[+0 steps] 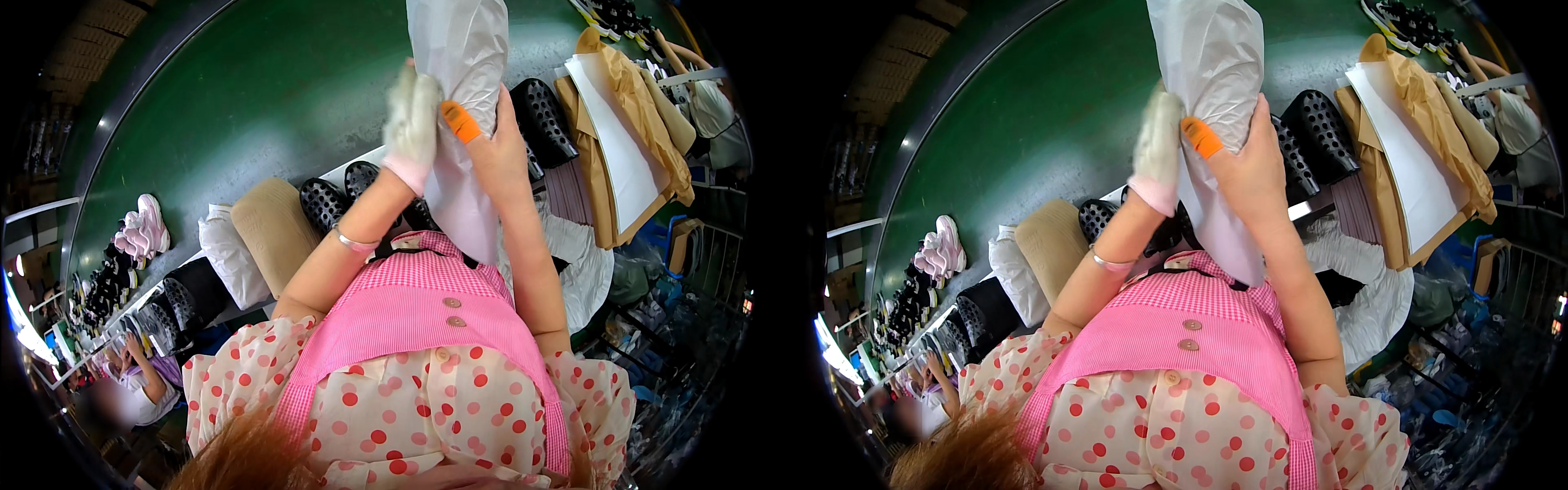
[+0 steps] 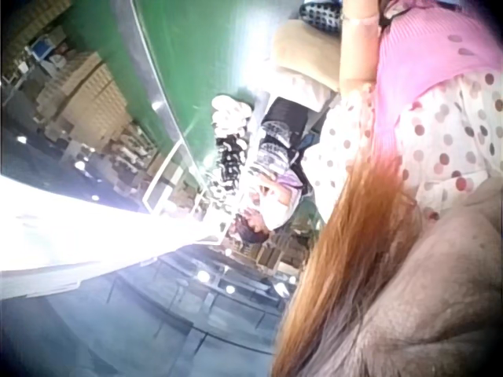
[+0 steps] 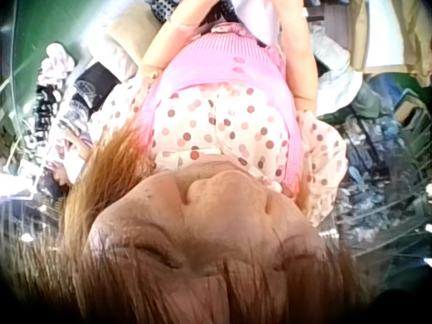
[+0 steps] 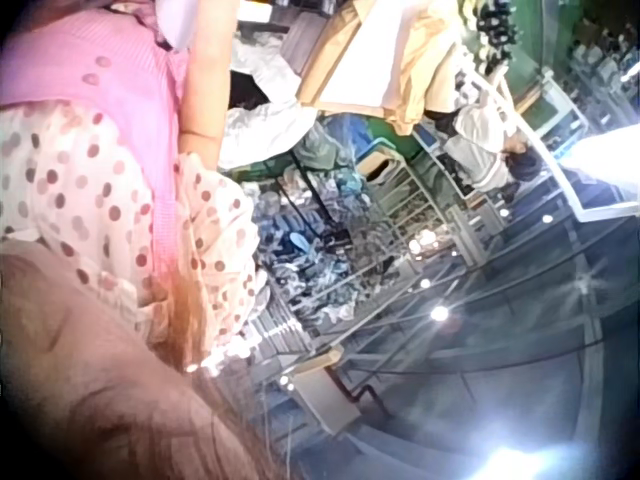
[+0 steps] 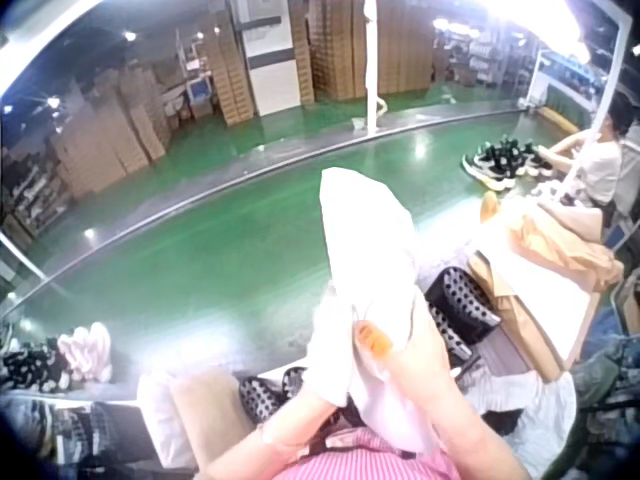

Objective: The person inserts shoe inserts into white paper bags, then places black clog-style shoes into the same bags. The person handles the items one at a time and places the filled bags into a large white sack.

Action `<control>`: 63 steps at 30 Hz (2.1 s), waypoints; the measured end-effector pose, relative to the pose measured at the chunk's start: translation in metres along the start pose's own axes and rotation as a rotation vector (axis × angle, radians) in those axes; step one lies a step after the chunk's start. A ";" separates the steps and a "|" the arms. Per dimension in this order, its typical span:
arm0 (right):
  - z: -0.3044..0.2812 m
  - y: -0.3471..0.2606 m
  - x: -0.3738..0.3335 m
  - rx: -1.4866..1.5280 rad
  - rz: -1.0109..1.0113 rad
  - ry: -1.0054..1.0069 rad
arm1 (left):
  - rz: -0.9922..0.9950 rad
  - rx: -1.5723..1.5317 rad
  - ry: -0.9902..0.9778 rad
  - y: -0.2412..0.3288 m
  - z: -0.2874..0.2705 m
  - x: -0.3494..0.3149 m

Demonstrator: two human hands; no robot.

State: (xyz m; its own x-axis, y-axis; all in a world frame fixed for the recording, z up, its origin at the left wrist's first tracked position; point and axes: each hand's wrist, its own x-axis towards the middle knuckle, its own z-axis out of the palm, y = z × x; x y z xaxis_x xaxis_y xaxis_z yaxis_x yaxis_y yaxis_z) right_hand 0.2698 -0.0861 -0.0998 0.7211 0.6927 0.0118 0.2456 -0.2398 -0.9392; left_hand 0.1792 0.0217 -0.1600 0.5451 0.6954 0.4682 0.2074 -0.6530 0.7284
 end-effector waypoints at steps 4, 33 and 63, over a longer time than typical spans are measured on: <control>-0.005 0.012 0.006 -0.032 0.034 0.048 | -0.038 -0.100 0.342 0.043 -0.031 0.013; 0.030 -0.009 0.036 -0.080 -0.574 0.235 | -0.682 -1.202 0.057 0.035 -0.012 0.019; 0.014 -0.017 -0.004 0.897 0.406 -0.058 | -0.762 -1.800 -0.225 0.031 -0.023 0.018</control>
State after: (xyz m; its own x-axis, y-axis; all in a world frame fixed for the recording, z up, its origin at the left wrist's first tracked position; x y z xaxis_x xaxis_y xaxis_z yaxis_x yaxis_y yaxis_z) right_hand 0.2536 -0.0753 -0.0887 0.6033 0.7099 -0.3634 -0.6132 0.1215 -0.7806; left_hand 0.1764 0.0207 -0.1178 0.8623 0.4982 -0.0903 -0.4386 0.8242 0.3583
